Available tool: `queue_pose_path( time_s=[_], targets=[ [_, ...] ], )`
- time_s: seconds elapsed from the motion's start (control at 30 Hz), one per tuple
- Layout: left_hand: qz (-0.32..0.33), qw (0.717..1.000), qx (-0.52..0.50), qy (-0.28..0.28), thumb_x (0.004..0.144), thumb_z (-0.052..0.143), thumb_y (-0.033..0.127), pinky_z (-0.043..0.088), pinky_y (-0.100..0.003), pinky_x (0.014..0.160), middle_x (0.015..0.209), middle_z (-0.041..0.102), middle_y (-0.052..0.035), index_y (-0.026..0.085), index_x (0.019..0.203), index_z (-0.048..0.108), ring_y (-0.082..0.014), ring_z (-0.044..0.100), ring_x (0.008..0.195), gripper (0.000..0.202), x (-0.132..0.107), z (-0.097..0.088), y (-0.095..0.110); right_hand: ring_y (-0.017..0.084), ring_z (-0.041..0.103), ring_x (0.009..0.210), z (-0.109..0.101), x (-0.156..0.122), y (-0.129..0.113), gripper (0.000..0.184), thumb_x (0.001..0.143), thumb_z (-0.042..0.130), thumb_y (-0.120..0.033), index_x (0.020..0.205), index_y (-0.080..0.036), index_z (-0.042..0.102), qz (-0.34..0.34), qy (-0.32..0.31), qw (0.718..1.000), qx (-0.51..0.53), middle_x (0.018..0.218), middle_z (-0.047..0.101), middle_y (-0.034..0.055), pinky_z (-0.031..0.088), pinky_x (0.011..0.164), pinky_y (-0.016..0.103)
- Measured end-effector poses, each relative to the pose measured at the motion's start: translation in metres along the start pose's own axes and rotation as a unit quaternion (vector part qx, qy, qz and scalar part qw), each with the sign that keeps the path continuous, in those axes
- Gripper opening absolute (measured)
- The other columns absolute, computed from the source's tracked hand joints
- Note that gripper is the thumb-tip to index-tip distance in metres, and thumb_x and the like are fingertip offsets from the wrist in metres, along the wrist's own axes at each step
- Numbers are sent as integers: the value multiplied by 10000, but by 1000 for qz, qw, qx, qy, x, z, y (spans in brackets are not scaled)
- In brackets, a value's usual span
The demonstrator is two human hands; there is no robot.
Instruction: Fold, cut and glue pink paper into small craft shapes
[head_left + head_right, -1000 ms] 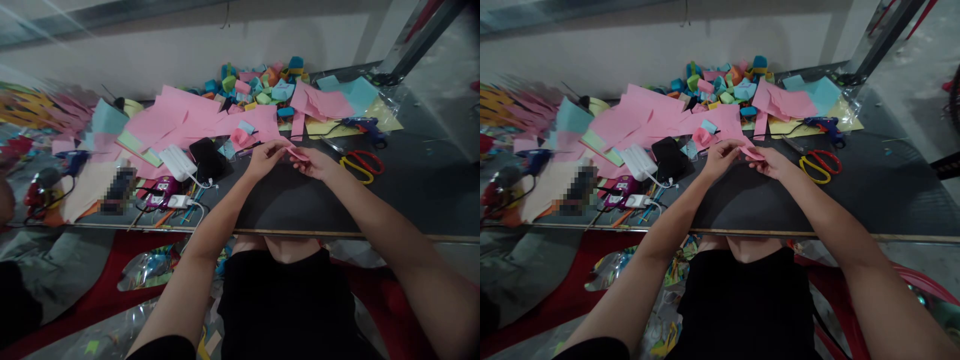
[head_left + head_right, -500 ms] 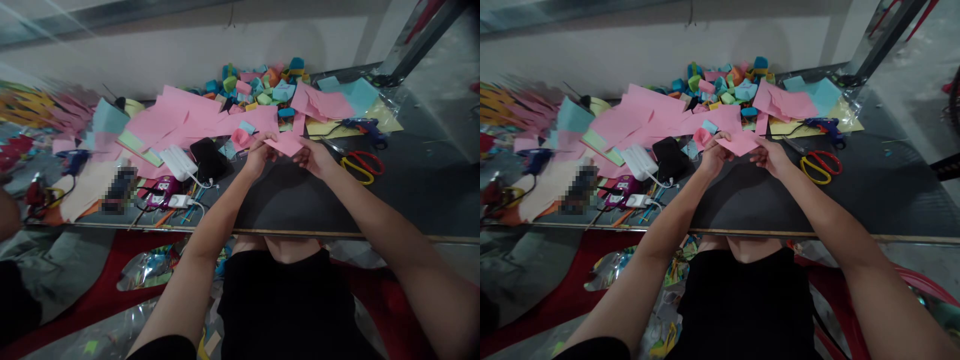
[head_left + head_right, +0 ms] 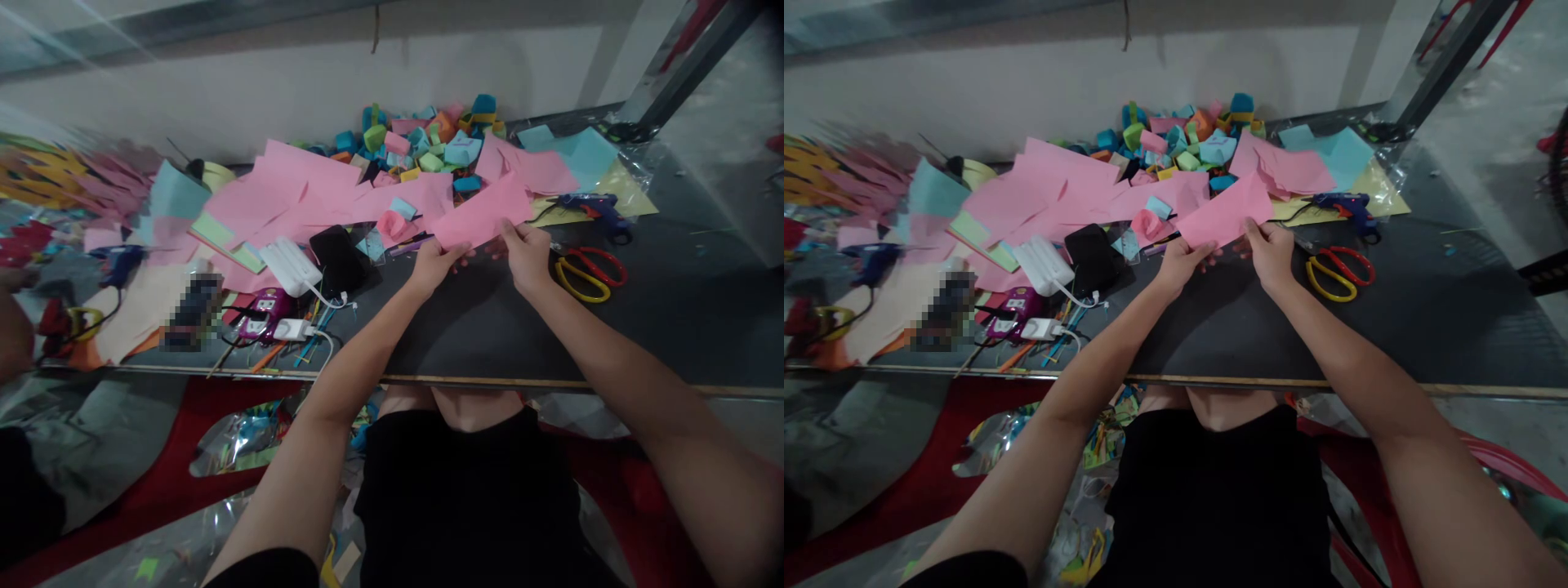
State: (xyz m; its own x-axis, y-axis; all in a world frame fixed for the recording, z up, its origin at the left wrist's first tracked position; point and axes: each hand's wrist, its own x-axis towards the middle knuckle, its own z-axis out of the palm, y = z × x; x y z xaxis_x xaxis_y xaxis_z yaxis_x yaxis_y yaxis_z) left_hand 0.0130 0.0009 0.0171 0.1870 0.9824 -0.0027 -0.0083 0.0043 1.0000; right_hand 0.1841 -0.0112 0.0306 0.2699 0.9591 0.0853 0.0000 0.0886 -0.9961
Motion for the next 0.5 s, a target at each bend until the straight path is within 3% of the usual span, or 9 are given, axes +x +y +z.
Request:
queue_pose_path(
  time_s=[0.23,0.37,0.43,0.5],
  targets=[
    [-7,999,-17,32,883,734,216,467,-235,544,831,772,-55,153,911,675,-76,613,566,90,3,-5,2,103,566,579,-6,2,-6,324,864,710,-523,721,-242,637,-51,20,997,-54,777,713,25,483,504,238],
    [16,998,-24,54,876,753,288,457,-226,531,819,772,-62,151,885,652,-67,596,545,170,7,-10,-2,122,576,625,-5,1,-2,360,877,675,-584,769,-241,647,-50,4,995,-80,806,713,44,504,551,247],
    [26,997,-23,62,854,776,363,463,-219,523,796,770,-65,148,839,652,-66,589,538,248,9,-13,-4,149,619,699,-6,1,0,366,906,616,-607,885,-244,659,-60,5,992,-109,892,716,66,522,590,269],
    [23,997,-16,65,836,788,391,471,-206,524,770,768,-61,147,801,658,-62,585,537,279,11,-14,-6,201,663,863,-9,2,2,361,933,573,-575,1072,-248,640,-112,32,978,-174,1072,697,108,549,672,318]
  ],
)
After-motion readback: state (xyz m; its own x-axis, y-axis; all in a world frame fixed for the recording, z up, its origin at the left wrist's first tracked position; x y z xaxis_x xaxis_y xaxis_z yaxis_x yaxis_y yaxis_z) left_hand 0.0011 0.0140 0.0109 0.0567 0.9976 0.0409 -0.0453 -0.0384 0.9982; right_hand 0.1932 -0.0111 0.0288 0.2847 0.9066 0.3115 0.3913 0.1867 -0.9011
